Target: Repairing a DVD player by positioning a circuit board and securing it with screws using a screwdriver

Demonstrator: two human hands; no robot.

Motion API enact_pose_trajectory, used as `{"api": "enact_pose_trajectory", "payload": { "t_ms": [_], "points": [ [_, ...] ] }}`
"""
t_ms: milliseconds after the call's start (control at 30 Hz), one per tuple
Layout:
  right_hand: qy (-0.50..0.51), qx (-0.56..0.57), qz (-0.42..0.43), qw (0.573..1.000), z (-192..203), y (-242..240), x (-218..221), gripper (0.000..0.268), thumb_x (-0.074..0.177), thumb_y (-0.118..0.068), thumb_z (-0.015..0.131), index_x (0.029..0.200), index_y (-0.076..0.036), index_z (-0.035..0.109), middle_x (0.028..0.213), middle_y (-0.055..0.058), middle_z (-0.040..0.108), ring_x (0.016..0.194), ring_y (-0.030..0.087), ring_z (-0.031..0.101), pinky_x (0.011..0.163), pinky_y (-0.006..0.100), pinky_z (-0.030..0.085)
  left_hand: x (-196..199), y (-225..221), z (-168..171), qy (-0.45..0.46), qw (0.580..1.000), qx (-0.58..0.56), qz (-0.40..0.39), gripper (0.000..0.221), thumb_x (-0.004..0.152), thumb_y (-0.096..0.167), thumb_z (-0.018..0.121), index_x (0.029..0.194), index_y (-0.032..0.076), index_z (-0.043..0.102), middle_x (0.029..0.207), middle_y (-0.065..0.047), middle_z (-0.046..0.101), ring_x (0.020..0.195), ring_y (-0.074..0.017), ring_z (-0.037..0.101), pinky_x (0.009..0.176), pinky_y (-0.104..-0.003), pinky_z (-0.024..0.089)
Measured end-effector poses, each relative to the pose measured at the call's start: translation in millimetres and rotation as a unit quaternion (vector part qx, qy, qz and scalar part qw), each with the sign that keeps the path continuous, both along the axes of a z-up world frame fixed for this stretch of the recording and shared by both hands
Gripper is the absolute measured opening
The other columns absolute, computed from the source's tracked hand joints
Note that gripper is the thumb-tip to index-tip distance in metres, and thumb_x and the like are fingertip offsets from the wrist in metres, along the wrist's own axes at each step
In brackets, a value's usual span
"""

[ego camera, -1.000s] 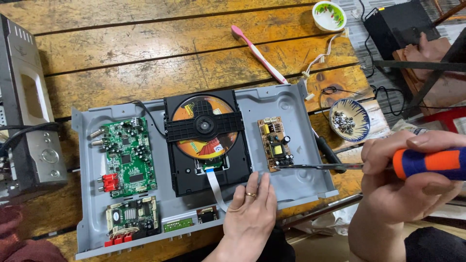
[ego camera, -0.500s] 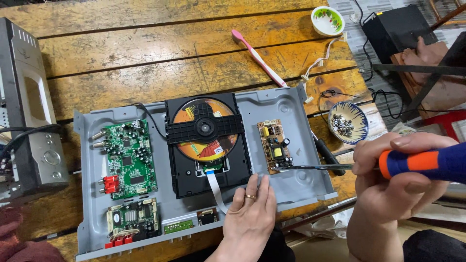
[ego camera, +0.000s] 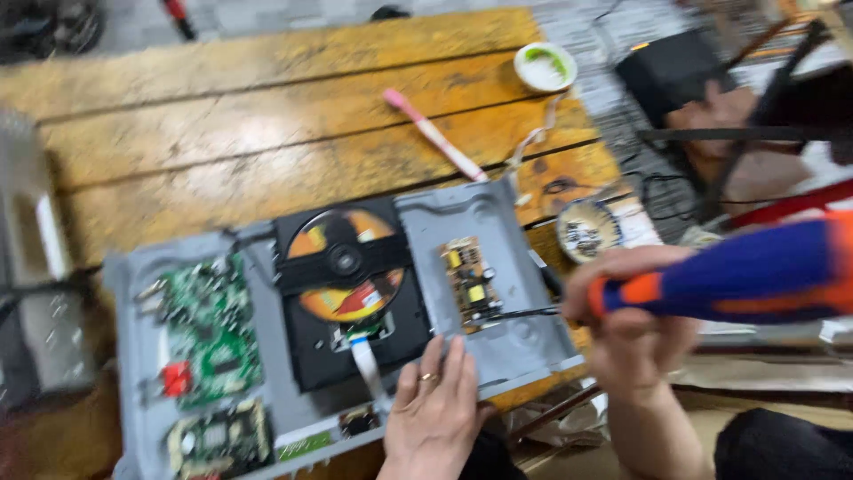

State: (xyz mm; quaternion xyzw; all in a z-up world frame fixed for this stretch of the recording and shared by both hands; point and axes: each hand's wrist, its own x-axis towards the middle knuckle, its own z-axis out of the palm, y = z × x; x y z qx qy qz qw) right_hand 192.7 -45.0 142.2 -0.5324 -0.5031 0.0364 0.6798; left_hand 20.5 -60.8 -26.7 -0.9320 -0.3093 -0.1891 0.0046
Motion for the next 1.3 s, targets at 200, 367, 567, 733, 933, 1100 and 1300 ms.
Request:
{"api": "enact_pose_trajectory", "payload": {
  "t_ms": [200,367,567,733,933,1100,1300],
  "points": [
    [-0.028,-0.102,0.096,0.990,35,-12,10,0.041,0.099,-0.050,0.053,0.104,-0.009,0.051,0.076,0.005,0.062,0.065,0.012,0.056,0.065,0.026,0.045,-4,24,50,-0.071,0.995,-0.071,-0.025,0.073,0.072,0.061,0.075,0.127,0.014,0.061,0.134,0.001,0.062,0.126,-0.0287,0.051,0.090,-0.045,0.038],
    [0.106,-0.261,0.194,0.940,53,-21,17,0.032,0.088,-0.018,0.054,0.118,-0.005,0.051,0.098,0.013,0.066,0.066,0.015,0.059,0.063,0.026,0.051,-21,57,133,-0.210,0.959,-0.160,-0.099,0.039,0.088,0.036,0.070,0.122,0.017,0.064,0.108,0.003,0.075,0.114,-0.0274,0.057,0.090,-0.048,0.028],
    [-0.129,-0.294,0.102,0.942,96,-16,8,0.017,0.084,-0.006,0.071,0.100,0.001,0.068,0.089,0.008,0.071,0.070,0.015,0.067,0.063,0.025,0.057,-6,93,172,-0.276,0.936,-0.197,-0.091,0.037,0.090,0.039,0.068,0.120,0.016,0.068,0.107,0.002,0.076,0.107,-0.0192,0.065,0.089,-0.038,0.028],
    [-0.256,-0.289,0.028,0.922,96,-11,8,0.016,0.082,-0.018,0.079,0.090,-0.007,0.071,0.076,0.002,0.066,0.056,0.014,0.053,0.056,0.028,0.043,27,89,172,-0.335,0.918,-0.172,-0.125,0.036,0.090,0.037,0.070,0.119,0.017,0.066,0.102,0.002,0.075,0.096,-0.0191,0.069,0.091,-0.037,0.035],
    [-0.230,-0.288,0.120,0.922,115,-10,36,0.049,0.082,-0.022,0.071,0.121,-0.002,0.050,0.114,0.011,0.055,0.093,0.022,0.053,0.085,0.034,0.044,48,91,169,-0.355,0.916,-0.131,-0.135,0.003,0.096,0.021,0.067,0.098,0.020,0.069,0.084,0.005,0.072,0.076,-0.0198,0.062,0.086,-0.035,0.032],
    [-0.083,-0.155,0.155,0.972,159,-5,26,0.085,0.082,0.001,0.045,0.162,-0.017,0.024,0.173,0.016,0.038,0.163,0.044,0.056,0.120,0.041,0.056,50,92,164,-0.349,0.913,-0.148,-0.147,0.007,0.096,0.024,0.069,0.101,0.019,0.069,0.089,0.006,0.074,0.077,-0.0194,0.060,0.088,-0.036,0.032],
    [-0.423,-0.171,0.068,0.887,174,4,30,0.017,0.107,0.005,0.078,0.121,0.013,0.072,0.113,0.022,0.071,0.101,0.030,0.065,0.086,0.037,0.049,49,92,157,-0.337,0.912,-0.181,-0.146,0.023,0.090,0.028,0.075,0.110,0.018,0.068,0.096,0.007,0.075,0.080,-0.0177,0.063,0.089,-0.034,0.032]
  ]
}}
